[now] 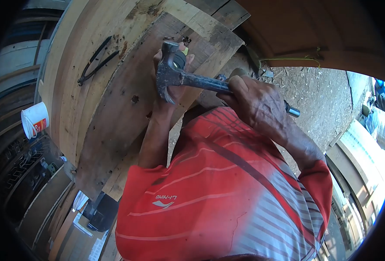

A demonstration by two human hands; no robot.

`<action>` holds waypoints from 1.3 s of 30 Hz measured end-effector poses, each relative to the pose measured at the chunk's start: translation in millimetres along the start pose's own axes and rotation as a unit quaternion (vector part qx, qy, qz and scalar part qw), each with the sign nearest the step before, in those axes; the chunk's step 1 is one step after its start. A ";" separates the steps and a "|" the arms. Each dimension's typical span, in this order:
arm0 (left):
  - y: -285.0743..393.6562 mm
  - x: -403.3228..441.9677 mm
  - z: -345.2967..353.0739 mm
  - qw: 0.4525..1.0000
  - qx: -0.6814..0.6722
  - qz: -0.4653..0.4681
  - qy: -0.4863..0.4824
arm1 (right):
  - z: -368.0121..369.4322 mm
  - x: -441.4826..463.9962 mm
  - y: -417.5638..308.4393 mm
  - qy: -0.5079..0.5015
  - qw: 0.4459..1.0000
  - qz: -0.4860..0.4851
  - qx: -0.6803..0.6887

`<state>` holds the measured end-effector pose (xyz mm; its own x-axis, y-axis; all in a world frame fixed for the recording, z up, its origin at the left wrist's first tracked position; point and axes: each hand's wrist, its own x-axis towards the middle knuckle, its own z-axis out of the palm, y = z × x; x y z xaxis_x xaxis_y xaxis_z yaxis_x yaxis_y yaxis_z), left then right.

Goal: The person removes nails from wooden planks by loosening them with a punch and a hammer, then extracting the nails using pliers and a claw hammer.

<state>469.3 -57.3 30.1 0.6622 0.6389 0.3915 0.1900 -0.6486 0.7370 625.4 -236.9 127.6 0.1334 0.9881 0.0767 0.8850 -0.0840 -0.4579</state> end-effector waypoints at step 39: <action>10.7 2.7 8.8 0.985 -0.117 0.119 0.036 | 57.8 -51.9 39.5 0.022 0.906 0.336 0.256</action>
<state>479.4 -66.1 34.3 0.6131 0.5137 0.6002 -0.1425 -0.6754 0.7236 627.7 -284.0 54.3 0.5927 0.7296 -0.3412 0.2762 -0.5820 -0.7649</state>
